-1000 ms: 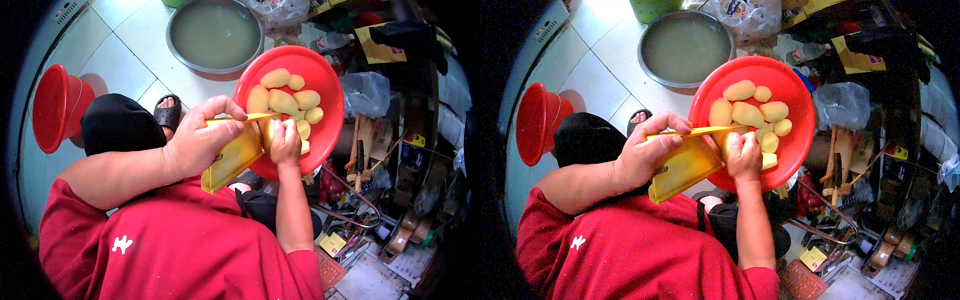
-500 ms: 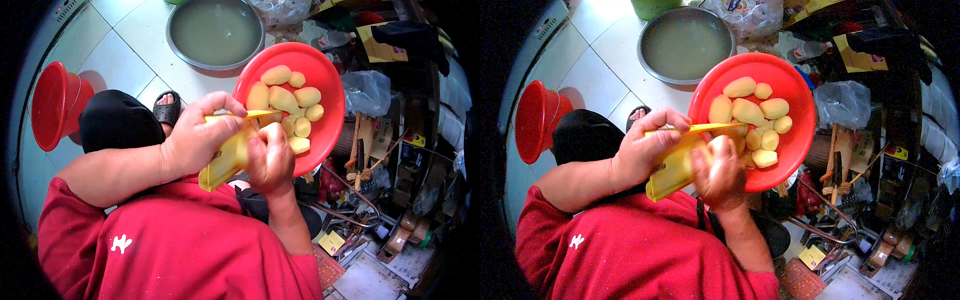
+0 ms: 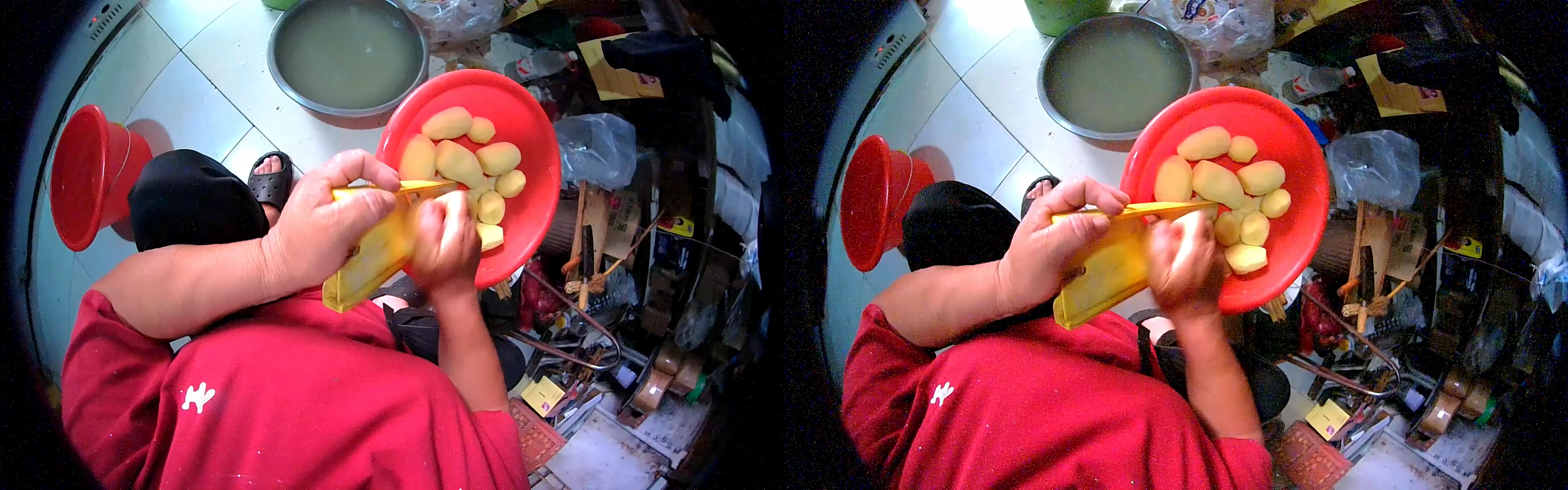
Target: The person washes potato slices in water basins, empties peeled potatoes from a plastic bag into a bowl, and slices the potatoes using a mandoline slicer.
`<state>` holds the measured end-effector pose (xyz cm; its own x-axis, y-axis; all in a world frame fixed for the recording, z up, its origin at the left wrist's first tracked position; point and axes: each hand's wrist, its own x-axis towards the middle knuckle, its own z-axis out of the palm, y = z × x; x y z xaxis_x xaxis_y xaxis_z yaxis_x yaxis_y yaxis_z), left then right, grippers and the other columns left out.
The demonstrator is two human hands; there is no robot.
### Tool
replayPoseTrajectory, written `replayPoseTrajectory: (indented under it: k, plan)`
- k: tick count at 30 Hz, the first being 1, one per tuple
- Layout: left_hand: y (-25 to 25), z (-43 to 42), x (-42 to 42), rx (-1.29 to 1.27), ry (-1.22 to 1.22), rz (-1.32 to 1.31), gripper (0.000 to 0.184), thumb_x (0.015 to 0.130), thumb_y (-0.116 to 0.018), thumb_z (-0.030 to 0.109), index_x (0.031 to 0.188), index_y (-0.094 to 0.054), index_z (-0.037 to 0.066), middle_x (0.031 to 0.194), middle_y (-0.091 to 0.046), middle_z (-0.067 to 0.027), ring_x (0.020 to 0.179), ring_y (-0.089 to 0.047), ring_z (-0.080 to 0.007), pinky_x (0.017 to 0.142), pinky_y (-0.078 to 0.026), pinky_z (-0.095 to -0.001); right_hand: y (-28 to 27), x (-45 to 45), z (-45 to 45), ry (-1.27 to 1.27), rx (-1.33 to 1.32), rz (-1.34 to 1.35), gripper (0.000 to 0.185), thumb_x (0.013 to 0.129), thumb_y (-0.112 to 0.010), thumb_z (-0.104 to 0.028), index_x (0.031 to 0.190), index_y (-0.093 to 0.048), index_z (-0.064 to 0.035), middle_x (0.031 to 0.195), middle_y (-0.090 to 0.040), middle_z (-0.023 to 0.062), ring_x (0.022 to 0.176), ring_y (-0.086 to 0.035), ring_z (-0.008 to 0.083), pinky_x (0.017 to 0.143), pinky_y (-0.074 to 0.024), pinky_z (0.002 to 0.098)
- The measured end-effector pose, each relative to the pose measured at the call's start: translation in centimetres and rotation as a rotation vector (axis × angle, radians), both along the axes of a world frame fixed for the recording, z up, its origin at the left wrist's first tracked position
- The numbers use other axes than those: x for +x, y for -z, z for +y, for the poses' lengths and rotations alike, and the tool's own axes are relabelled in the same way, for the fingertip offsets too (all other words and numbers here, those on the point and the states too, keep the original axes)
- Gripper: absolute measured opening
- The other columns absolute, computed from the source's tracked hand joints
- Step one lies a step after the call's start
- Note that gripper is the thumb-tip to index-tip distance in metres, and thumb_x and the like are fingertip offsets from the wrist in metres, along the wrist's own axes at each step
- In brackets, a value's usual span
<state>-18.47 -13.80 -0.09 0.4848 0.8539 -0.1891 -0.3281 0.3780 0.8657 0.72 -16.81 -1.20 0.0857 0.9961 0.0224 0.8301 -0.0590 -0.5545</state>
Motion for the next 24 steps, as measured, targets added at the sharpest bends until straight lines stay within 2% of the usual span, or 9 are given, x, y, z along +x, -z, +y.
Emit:
replayPoseTrajectory:
  k: [3, 6, 9, 11, 13, 15, 17, 20, 24]
  plan:
    - [-0.2, 0.2, 0.0, -0.103, -0.004, 0.034, 0.017, 0.09, -0.052, 0.012, 0.104, -0.055, 0.003, 0.118, -0.054, -0.0096, 0.108, -0.052, -0.0187, 0.095, -0.041, -0.032, 5.1, 5.0, 1.8, 0.143, -0.082, -0.119, 0.033, 0.097, -0.044, -0.032, 0.088, -0.051, -0.0014, 0.08, -0.06, 0.0263, 0.076, -0.057, 0.0466, 0.067, -0.0437, 0.0514]
    - [0.2, 0.0, 0.1, 0.016, -0.007, 0.031, 0.017, 0.089, -0.052, 0.011, 0.103, -0.055, 0.003, 0.118, -0.055, -0.0092, 0.107, -0.053, -0.0185, 0.093, -0.043, -0.0318, 4.1, 4.0, 1.4, 0.099, -0.07, -0.088, 0.032, 0.096, -0.044, -0.031, 0.088, -0.051, -0.0016, 0.079, -0.059, 0.0268, 0.076, -0.057, 0.0466, 0.067, -0.0439, 0.0513]
    - [-0.1, 0.0, -0.1, -0.167, -0.018, -0.029, 0.017, 0.089, -0.052, 0.011, 0.103, -0.055, 0.003, 0.116, -0.055, -0.0089, 0.108, -0.052, -0.0181, 0.095, -0.041, -0.0313, -0.9, -0.8, -0.6, -0.1, 0.084, -0.007, 0.029, 0.094, -0.045, -0.029, 0.088, -0.052, -0.0013, 0.074, -0.057, 0.0257, 0.074, -0.056, 0.0464, 0.067, -0.0436, 0.0514]
    - [0.1, -0.1, -0.2, 0.049, -0.003, 0.117, 0.017, 0.089, -0.053, 0.012, 0.103, -0.056, 0.003, 0.115, -0.056, -0.0087, 0.105, -0.053, -0.0178, 0.093, -0.042, -0.0309, -1.4, -1.4, -0.6, -0.133, 0.138, 0.003, 0.029, 0.094, -0.044, -0.029, 0.087, -0.051, -0.001, 0.075, -0.057, 0.0263, 0.075, -0.056, 0.047, 0.067, -0.0437, 0.0514]
    - [-0.2, 0.1, -0.2, -0.023, 0.0, 0.082, 0.017, 0.089, -0.053, 0.012, 0.102, -0.056, 0.003, 0.114, -0.057, -0.0089, 0.104, -0.054, -0.0179, 0.092, -0.043, -0.0308, 3.0, 2.0, 1.0, 0.024, 0.024, -0.05, 0.034, 0.093, -0.048, -0.033, 0.087, -0.049, -0.0001, 0.077, -0.059, 0.0278, 0.074, -0.058, 0.0486, 0.066, -0.0442, 0.0563]
    - [-0.3, 0.2, -0.1, -0.091, 0.0, 0.044, 0.017, 0.088, -0.053, 0.013, 0.102, -0.056, 0.003, 0.113, -0.058, -0.009, 0.103, -0.055, -0.018, 0.091, -0.043, -0.0306, 6.2, 5.3, 1.9, 0.126, -0.038, -0.152, 0.034, 0.095, -0.044, -0.032, 0.087, -0.05, 0.0006, 0.081, -0.061, 0.0289, 0.076, -0.058, 0.049, 0.067, -0.0445, 0.0559]
    - [0.2, 0.4, 0.0, 0.115, -0.029, 0.13, 0.017, 0.088, -0.053, 0.013, 0.101, -0.056, 0.002, 0.112, -0.058, -0.0092, 0.098, -0.057, -0.0179, 0.088, -0.046, -0.0306, 6.2, 5.5, 2.1, 0.127, -0.061, -0.135, 0.036, 0.096, -0.043, -0.033, 0.087, -0.05, 0.0006, 0.081, -0.061, 0.0281, 0.077, -0.058, 0.0485, 0.068, -0.0448, 0.0547]
    - [0.3, 0.6, 0.0, -0.092, -0.052, 0.0, 0.018, 0.088, -0.053, 0.014, 0.102, -0.056, 0.002, 0.112, -0.059, -0.0097, 0.099, -0.058, -0.0186, 0.089, -0.046, -0.0314, 6.2, 5.4, 1.7, 0.15, -0.06, -0.037, 0.037, 0.097, -0.043, -0.035, 0.087, -0.052, 0.0001, 0.082, -0.061, 0.0268, 0.078, -0.057, 0.047, 0.07, -0.0447, 0.0523]
    - [0.1, 0.6, 0.2, -0.099, -0.055, -0.05, 0.019, 0.089, -0.052, 0.015, 0.103, -0.055, 0.003, 0.109, -0.06, -0.0101, 0.097, -0.059, -0.0191, 0.087, -0.048, -0.0317, 6.3, 6.2, 1.2, 0.236, -0.057, 0.157, 0.036, 0.097, -0.045, -0.034, 0.087, -0.054, -0.0007, 0.083, -0.061, 0.0242, 0.08, -0.057, 0.0445, 0.071, -0.0444, 0.0492]
